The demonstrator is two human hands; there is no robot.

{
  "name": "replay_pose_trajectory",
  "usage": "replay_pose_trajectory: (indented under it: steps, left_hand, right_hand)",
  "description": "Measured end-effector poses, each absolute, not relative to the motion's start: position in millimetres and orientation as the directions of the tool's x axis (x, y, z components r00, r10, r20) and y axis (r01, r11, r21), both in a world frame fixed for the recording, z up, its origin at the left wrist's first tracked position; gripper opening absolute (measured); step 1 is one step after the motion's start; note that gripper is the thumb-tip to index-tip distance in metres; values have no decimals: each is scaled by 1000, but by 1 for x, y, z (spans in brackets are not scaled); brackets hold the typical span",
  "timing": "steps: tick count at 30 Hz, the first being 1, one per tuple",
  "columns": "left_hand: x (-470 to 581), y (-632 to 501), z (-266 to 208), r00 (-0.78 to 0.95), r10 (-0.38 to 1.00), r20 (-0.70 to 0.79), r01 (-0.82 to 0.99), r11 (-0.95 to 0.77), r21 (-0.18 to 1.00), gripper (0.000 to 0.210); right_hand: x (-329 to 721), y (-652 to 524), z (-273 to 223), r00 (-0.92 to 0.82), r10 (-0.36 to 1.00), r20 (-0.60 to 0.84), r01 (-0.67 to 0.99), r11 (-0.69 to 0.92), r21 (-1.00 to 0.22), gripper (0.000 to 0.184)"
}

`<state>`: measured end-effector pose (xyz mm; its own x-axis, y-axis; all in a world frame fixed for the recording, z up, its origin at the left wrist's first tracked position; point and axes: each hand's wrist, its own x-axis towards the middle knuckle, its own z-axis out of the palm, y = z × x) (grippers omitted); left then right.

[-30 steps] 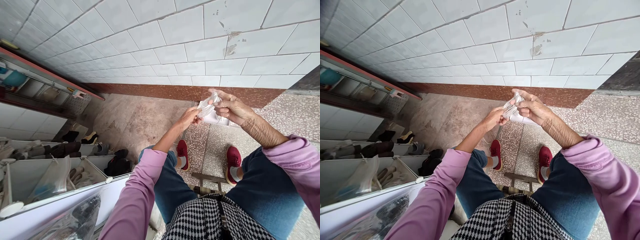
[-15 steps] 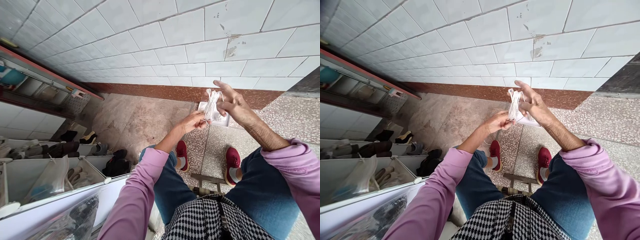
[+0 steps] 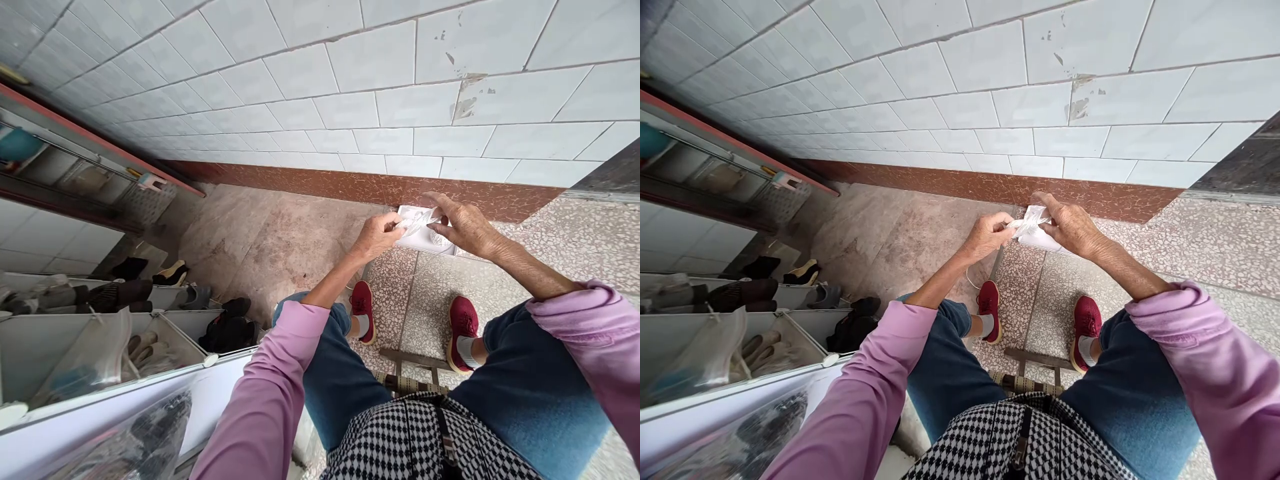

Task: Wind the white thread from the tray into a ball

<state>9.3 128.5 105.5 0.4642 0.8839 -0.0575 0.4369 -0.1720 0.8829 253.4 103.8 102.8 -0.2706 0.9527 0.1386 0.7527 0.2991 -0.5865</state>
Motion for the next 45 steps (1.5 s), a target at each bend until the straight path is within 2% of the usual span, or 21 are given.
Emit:
replay_pose_trajectory:
  steps: [3, 6, 10, 15, 19, 24, 26, 30, 34, 41, 45]
  left_hand:
    - [12, 125, 110, 390, 897, 210, 545, -409, 732, 14]
    - [11, 122, 115, 394, 837, 379, 563, -546, 620, 17]
    - [12, 124, 121, 359, 764, 536, 551, -637, 539, 15]
    - [28, 133, 134, 280, 744, 607, 512, -651, 560, 23]
    - [52, 136, 141, 202, 765, 611, 448, -627, 637, 24]
    - [89, 145, 132, 172, 827, 536, 362, -559, 746, 24]
    - [102, 150, 124, 168, 842, 513, 314, -539, 782, 24]
    - [118, 157, 107, 177, 876, 448, 212, -478, 852, 22]
    - [120, 151, 100, 223, 906, 359, 133, -393, 910, 4]
    - [112, 141, 107, 323, 940, 108, -36, -102, 994, 32]
    - [111, 138, 105, 416, 907, 63, -219, 33, 975, 49]
  right_hand:
    - [254, 100, 106, -258, 964, 68, 529, 200, -825, 56]
    - [251, 95, 112, -282, 958, -47, 174, 2, -985, 45]
    - [240, 85, 122, -317, 938, -137, -210, -210, -955, 35]
    - [225, 76, 140, -325, 931, -165, -435, -303, -848, 24]
    - [225, 78, 148, -265, 953, -144, -486, -261, -834, 35]
    - [238, 89, 140, -149, 981, -124, -549, -187, -815, 24]
    - [243, 91, 133, -136, 981, -138, -590, -192, -784, 26]
    - [254, 93, 120, -97, 985, -140, -678, -169, -715, 36]
    - [263, 93, 114, -52, 990, -130, -713, -128, -690, 53]
    - [263, 93, 111, 41, 992, -120, -624, -69, -779, 59]
    - [261, 90, 111, 54, 986, -155, -488, -109, -866, 55]
